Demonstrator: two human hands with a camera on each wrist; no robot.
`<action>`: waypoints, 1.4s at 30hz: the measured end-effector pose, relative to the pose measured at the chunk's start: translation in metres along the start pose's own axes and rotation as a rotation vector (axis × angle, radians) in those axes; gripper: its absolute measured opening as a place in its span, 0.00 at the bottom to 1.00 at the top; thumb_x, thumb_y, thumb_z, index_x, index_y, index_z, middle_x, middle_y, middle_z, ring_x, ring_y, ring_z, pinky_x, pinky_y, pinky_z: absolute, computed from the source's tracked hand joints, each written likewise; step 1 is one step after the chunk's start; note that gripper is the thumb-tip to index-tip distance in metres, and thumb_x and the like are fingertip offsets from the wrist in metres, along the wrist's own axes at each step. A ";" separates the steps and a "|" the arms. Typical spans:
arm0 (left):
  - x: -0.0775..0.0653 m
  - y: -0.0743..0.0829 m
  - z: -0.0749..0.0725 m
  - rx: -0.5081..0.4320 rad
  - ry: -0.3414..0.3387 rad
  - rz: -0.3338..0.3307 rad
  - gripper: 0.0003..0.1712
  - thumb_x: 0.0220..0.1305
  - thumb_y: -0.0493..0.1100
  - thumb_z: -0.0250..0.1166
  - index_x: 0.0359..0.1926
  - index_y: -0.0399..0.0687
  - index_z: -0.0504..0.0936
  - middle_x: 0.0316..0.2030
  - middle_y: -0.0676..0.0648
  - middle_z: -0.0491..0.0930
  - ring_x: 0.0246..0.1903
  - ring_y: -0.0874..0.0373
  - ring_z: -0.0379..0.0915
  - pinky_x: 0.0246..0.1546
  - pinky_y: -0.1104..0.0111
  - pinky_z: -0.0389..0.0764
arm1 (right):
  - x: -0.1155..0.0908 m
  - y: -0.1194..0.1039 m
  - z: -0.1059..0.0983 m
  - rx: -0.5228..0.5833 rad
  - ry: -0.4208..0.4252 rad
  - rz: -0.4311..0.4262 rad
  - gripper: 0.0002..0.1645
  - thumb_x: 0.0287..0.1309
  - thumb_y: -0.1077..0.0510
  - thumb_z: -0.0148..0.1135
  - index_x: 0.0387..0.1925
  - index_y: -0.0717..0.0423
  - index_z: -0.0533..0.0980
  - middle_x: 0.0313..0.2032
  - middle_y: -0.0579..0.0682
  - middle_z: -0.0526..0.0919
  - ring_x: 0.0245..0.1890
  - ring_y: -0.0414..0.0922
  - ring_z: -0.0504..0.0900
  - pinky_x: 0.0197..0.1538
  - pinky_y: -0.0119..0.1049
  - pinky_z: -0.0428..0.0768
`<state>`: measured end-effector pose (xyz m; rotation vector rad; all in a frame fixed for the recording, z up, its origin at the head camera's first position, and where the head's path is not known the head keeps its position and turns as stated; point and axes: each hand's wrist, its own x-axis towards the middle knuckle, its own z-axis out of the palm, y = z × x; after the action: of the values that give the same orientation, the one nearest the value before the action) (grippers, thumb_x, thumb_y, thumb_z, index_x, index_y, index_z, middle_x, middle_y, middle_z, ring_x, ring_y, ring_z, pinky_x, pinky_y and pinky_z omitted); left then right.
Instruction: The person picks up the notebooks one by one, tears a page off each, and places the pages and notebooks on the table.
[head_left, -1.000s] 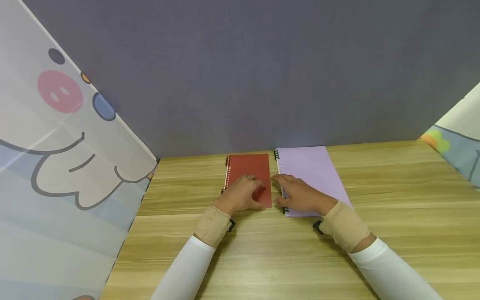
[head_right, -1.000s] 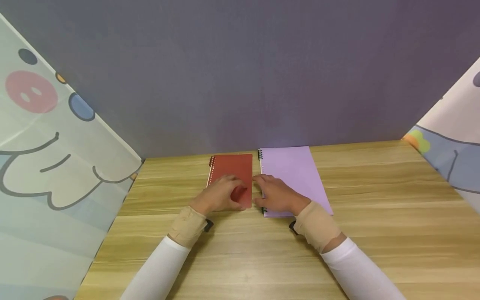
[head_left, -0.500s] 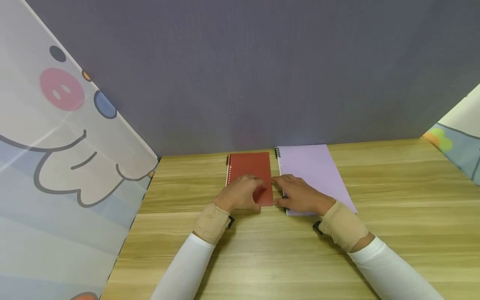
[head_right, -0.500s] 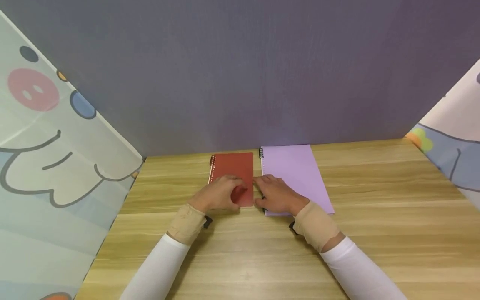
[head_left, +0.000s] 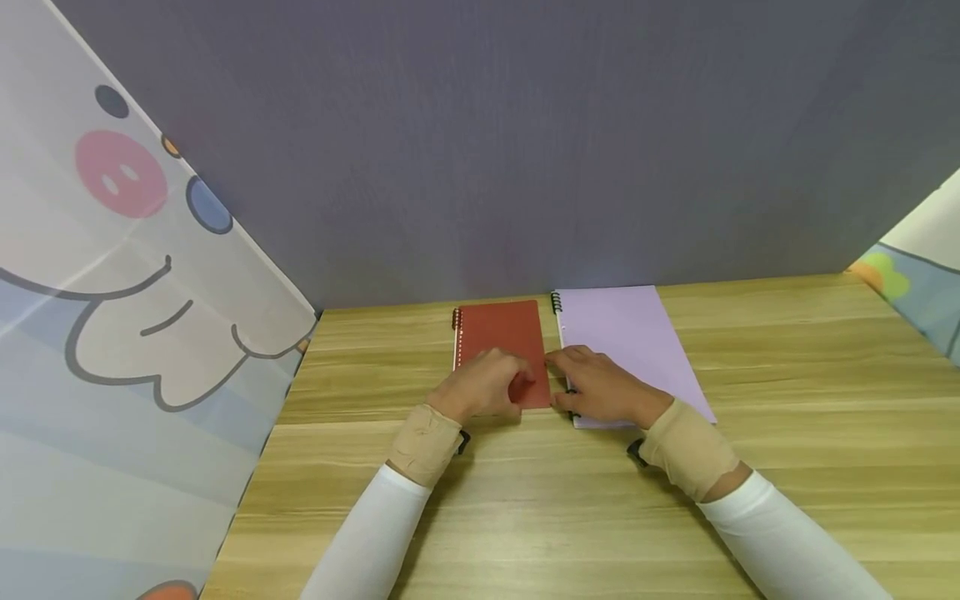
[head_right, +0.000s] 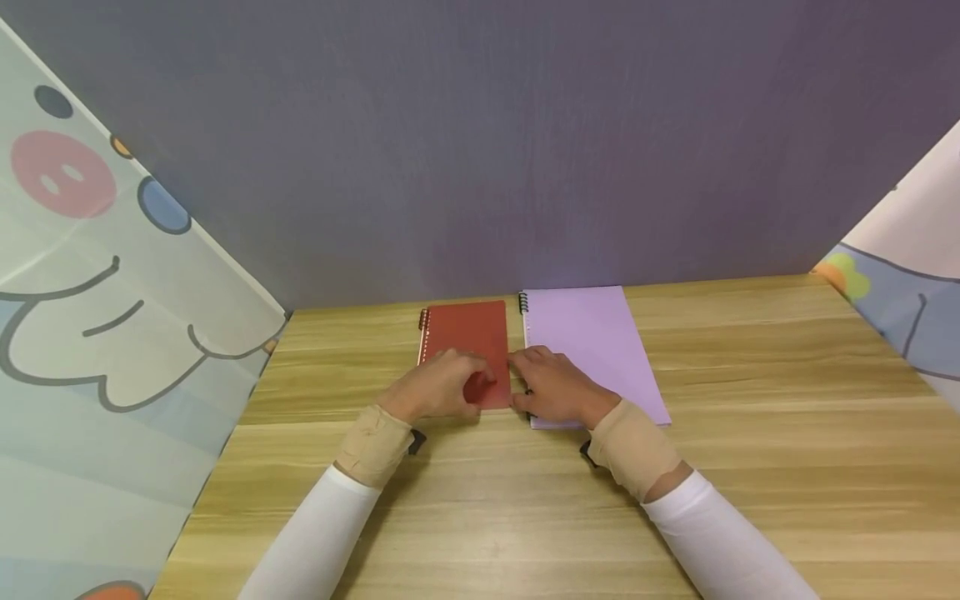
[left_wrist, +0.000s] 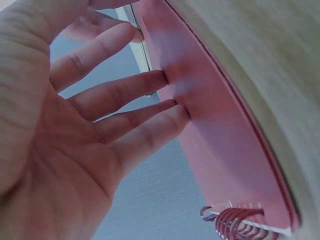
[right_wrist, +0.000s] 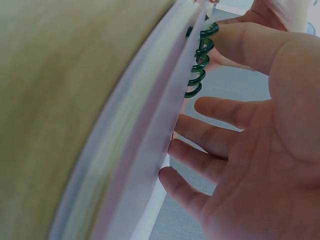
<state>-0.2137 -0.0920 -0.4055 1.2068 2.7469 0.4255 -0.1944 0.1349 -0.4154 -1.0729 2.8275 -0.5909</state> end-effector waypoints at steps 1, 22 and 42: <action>0.000 0.000 0.000 -0.005 -0.002 -0.001 0.27 0.34 0.47 0.71 0.43 0.52 0.79 0.36 0.59 0.75 0.35 0.65 0.71 0.35 0.77 0.66 | 0.000 0.000 0.000 -0.001 -0.001 0.002 0.36 0.57 0.45 0.55 0.63 0.56 0.61 0.59 0.51 0.67 0.62 0.51 0.60 0.58 0.51 0.58; -0.001 -0.006 -0.006 -0.094 -0.014 -0.034 0.22 0.36 0.50 0.71 0.38 0.57 0.79 0.34 0.61 0.75 0.32 0.65 0.70 0.33 0.75 0.67 | 0.001 -0.004 0.002 -0.082 0.004 0.034 0.41 0.49 0.41 0.62 0.62 0.54 0.64 0.59 0.49 0.67 0.60 0.50 0.62 0.55 0.50 0.62; 0.001 -0.004 0.001 -0.038 0.058 -0.019 0.26 0.43 0.62 0.69 0.41 0.55 0.78 0.35 0.59 0.76 0.34 0.64 0.71 0.34 0.77 0.66 | 0.002 -0.004 -0.001 -0.053 0.035 0.031 0.35 0.58 0.37 0.53 0.59 0.53 0.67 0.55 0.47 0.72 0.58 0.47 0.66 0.53 0.45 0.66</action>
<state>-0.2174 -0.0940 -0.4073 1.1773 2.7823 0.5167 -0.1936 0.1313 -0.4134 -1.0350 2.9001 -0.5406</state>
